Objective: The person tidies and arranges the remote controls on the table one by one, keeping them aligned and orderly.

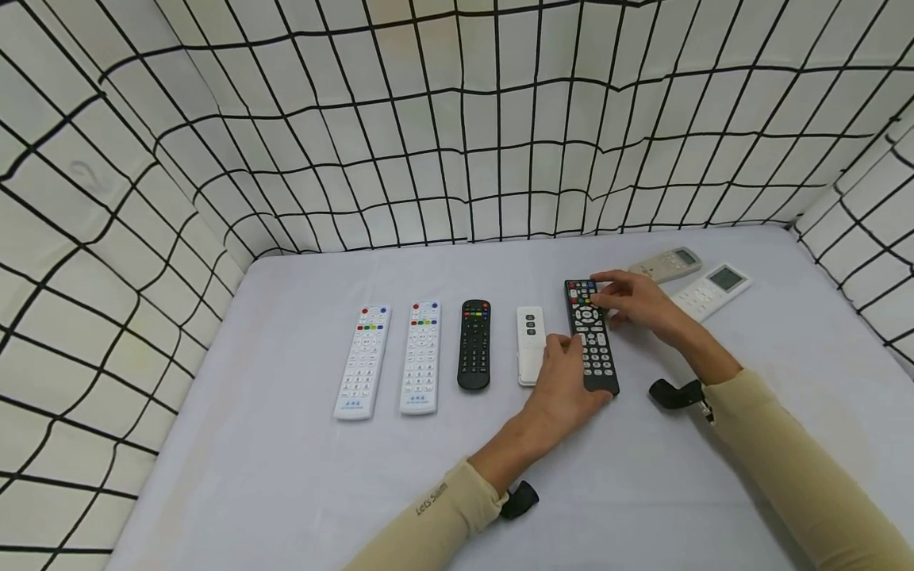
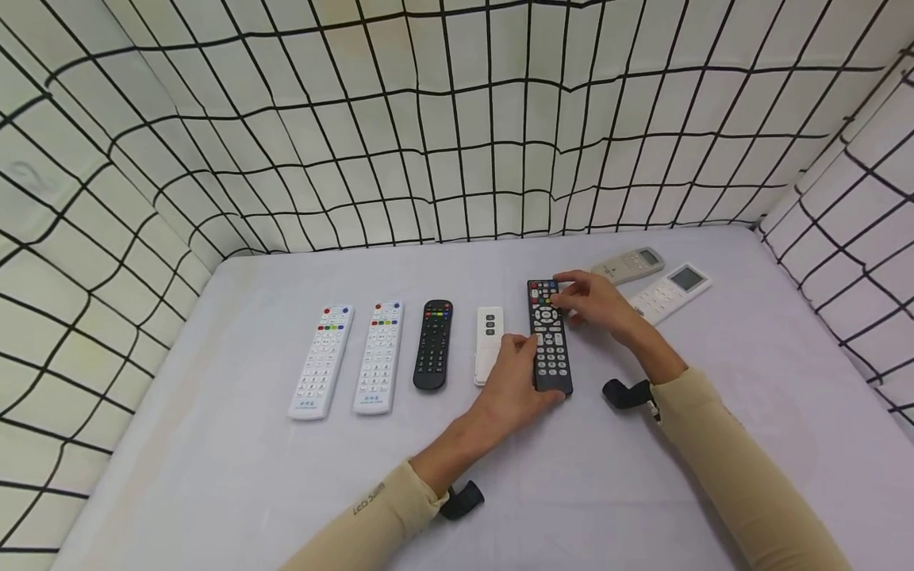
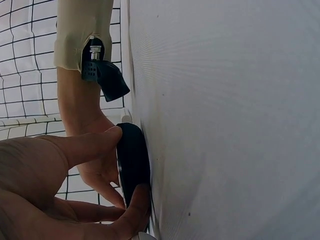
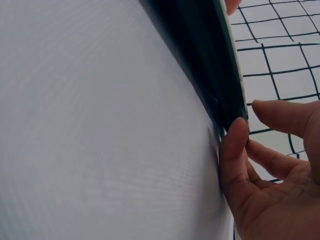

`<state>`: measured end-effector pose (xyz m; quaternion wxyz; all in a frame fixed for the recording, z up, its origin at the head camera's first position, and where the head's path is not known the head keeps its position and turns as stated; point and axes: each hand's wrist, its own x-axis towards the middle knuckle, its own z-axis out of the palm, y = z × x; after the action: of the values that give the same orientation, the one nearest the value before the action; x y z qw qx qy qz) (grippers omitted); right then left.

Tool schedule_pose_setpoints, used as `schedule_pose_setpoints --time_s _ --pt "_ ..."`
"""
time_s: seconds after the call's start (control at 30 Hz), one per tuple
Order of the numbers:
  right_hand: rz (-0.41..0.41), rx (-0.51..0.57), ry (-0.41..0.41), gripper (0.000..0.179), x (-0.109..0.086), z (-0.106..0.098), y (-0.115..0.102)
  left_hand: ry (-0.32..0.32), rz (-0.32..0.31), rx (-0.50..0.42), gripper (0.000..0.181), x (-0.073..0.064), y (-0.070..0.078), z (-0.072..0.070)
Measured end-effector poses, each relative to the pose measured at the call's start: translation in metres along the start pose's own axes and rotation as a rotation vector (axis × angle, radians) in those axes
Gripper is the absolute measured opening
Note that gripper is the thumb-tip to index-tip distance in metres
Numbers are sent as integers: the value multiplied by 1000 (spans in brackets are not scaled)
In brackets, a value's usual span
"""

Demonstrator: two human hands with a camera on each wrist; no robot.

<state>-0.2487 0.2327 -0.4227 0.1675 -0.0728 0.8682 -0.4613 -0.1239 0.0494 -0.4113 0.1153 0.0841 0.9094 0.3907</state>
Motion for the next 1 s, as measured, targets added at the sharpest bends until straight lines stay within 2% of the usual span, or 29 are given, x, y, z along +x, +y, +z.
schedule_pose_setpoints --time_s 0.43,0.67,0.83,1.0 --pt "-34 32 -6 57 -5 -3 3 -5 22 -11 80 0 0 1" --pt "-35 36 -20 56 -9 -6 6 -6 33 29 79 0 5 -5" --pt "-27 18 2 52 -17 -12 4 39 65 70 78 4 9 -8" --pt "-67 21 64 47 -24 -20 6 94 109 130 70 11 10 -9"
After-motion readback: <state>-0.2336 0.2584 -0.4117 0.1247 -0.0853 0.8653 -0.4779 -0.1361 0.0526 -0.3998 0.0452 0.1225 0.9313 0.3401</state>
